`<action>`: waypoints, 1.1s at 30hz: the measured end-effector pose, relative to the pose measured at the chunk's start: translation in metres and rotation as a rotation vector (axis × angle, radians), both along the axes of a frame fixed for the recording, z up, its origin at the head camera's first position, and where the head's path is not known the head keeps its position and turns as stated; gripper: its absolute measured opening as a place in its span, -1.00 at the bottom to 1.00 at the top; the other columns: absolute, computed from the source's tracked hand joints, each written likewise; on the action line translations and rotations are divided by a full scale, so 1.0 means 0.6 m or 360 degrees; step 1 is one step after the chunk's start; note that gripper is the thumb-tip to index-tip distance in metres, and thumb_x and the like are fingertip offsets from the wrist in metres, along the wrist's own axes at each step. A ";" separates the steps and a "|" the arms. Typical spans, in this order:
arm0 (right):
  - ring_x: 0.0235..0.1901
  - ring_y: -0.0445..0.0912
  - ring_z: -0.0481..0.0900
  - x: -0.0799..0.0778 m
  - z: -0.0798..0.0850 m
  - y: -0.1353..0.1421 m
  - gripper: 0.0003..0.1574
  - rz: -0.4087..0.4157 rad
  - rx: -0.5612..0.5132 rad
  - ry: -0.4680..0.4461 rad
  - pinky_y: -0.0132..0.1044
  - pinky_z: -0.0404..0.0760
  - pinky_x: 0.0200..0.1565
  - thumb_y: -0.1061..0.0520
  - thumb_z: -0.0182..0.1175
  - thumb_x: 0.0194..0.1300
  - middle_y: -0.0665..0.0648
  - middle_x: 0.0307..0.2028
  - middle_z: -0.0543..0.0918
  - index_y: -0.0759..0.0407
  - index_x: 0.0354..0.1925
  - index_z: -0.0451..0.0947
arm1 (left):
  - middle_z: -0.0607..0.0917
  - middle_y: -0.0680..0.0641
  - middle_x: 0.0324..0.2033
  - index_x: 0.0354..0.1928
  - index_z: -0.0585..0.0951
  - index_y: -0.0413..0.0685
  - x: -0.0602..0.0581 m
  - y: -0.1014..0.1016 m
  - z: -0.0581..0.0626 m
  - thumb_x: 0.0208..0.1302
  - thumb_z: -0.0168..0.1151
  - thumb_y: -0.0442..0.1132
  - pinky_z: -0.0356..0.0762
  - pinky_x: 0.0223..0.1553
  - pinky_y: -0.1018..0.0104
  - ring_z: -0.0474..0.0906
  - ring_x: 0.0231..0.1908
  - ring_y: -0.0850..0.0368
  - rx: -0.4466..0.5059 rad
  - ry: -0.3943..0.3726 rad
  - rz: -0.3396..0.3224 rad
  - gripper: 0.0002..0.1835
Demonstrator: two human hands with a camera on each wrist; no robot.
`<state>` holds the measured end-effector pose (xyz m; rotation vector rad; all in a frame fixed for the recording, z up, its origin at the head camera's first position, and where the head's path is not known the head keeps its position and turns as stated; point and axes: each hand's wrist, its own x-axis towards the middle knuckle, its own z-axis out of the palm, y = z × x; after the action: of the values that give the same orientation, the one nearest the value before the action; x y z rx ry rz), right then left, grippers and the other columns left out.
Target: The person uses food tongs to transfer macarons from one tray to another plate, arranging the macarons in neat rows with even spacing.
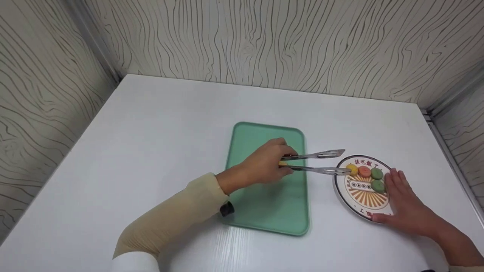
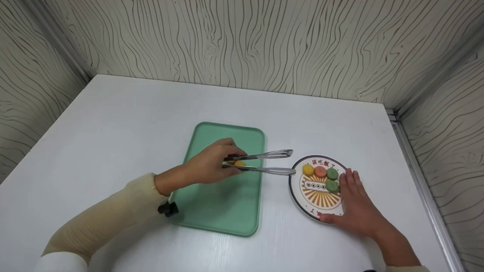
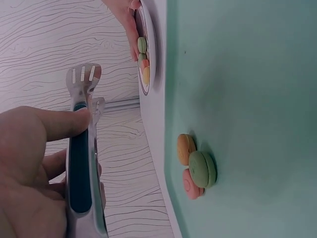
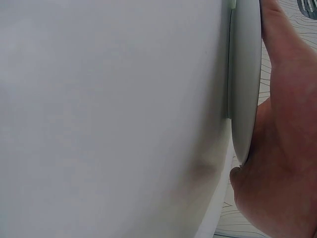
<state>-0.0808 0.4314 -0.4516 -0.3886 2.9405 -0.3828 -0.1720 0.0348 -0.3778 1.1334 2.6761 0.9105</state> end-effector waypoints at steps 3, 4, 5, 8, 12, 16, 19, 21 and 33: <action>0.37 0.10 -0.66 0.001 0.000 0.001 0.55 -0.0002 -0.0005 -0.0002 -0.56 -0.61 0.08 -0.33 0.34 -0.03 0.39 0.41 -0.45 0.45 0.40 -0.40 | 0.51 0.07 -0.30 -0.02 0.63 -0.06 -0.002 -0.013 0.001 0.15 0.33 -0.15 0.36 -0.31 0.49 0.36 -0.30 0.26 0.0025 0.0004 -0.0009 -0.66; 0.37 0.10 -0.66 0.001 0.000 0.001 0.55 -0.0005 -0.0010 -0.0006 -0.55 -0.61 0.08 -0.32 0.35 -0.03 0.38 0.41 -0.45 0.44 0.40 -0.40 | 0.52 0.06 -0.30 -0.02 0.63 -0.07 -0.003 -0.018 0.000 0.15 0.33 -0.15 0.36 -0.32 0.49 0.37 -0.30 0.23 0.0037 0.0004 -0.0018 -0.66; 0.37 0.10 -0.66 0.001 0.000 0.001 0.55 -0.0007 -0.0014 -0.0009 -0.54 -0.61 0.09 -0.32 0.35 -0.03 0.38 0.41 -0.46 0.44 0.40 -0.41 | 0.53 0.04 -0.29 -0.03 0.63 -0.07 -0.003 -0.022 0.001 0.15 0.34 -0.15 0.37 -0.32 0.49 0.38 -0.30 0.22 0.0044 0.0005 -0.0027 -0.66; 0.37 0.09 -0.67 0.002 0.000 0.001 0.55 -0.0018 -0.0028 -0.0025 -0.50 -0.62 0.11 -0.33 0.35 -0.03 0.37 0.41 -0.47 0.43 0.40 -0.42 | 0.53 0.04 -0.30 -0.04 0.63 -0.06 -0.003 -0.034 0.000 0.14 0.35 -0.15 0.37 -0.30 0.50 0.41 -0.28 0.21 0.0048 0.0013 -0.0056 -0.66; 0.37 0.08 -0.67 0.003 -0.001 0.000 0.56 -0.0021 -0.0024 -0.0023 -0.52 -0.61 0.10 -0.35 0.33 -0.04 0.36 0.41 -0.47 0.43 0.40 -0.41 | 0.52 0.08 -0.30 -0.05 0.64 -0.04 -0.001 -0.051 -0.003 0.14 0.35 -0.15 0.39 -0.29 0.49 0.40 -0.27 0.23 0.0042 0.0034 -0.0080 -0.68; 0.37 0.07 -0.66 0.005 -0.001 0.000 0.55 -0.0014 -0.0012 -0.0002 -0.57 -0.59 0.06 -0.38 0.31 -0.03 0.35 0.41 -0.46 0.41 0.41 -0.42 | 0.55 0.04 -0.25 -0.04 0.64 -0.06 0.000 -0.067 -0.006 0.14 0.34 -0.17 0.40 -0.24 0.43 0.41 -0.24 0.21 0.0060 0.0005 -0.0080 -0.68; 0.37 0.07 -0.67 0.005 0.000 0.000 0.54 -0.0009 -0.0012 0.0002 -0.57 -0.59 0.05 -0.36 0.31 -0.01 0.33 0.42 -0.48 0.39 0.41 -0.44 | 0.55 0.04 -0.22 -0.01 0.63 -0.05 0.001 -0.078 -0.007 0.15 0.34 -0.17 0.40 -0.22 0.42 0.40 -0.22 0.22 0.0066 -0.0037 -0.0061 -0.65; 0.37 0.07 -0.67 0.005 0.000 0.000 0.54 -0.0011 -0.0014 0.0002 -0.56 -0.59 0.05 -0.36 0.31 -0.01 0.33 0.42 -0.47 0.38 0.41 -0.44 | 0.54 0.06 -0.21 0.03 0.62 -0.02 0.001 -0.086 -0.008 0.15 0.33 -0.17 0.40 -0.23 0.42 0.39 -0.22 0.23 0.0067 -0.0054 -0.0055 -0.63; 0.37 0.09 -0.66 0.002 0.000 0.003 0.53 -0.0005 -0.0022 -0.0001 -0.55 -0.60 0.08 -0.30 0.35 -0.02 0.37 0.41 -0.45 0.42 0.41 -0.41 | 0.55 -0.05 -0.24 -0.01 0.63 -0.10 -0.002 -0.133 -0.015 0.13 0.34 -0.23 0.44 -0.25 0.37 0.43 -0.22 0.14 0.0053 -0.0117 -0.0029 -0.65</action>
<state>-0.0798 0.4333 -0.4518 -0.3856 2.9397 -0.4036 -0.1733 -0.0450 -0.3867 1.1068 2.5976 0.9770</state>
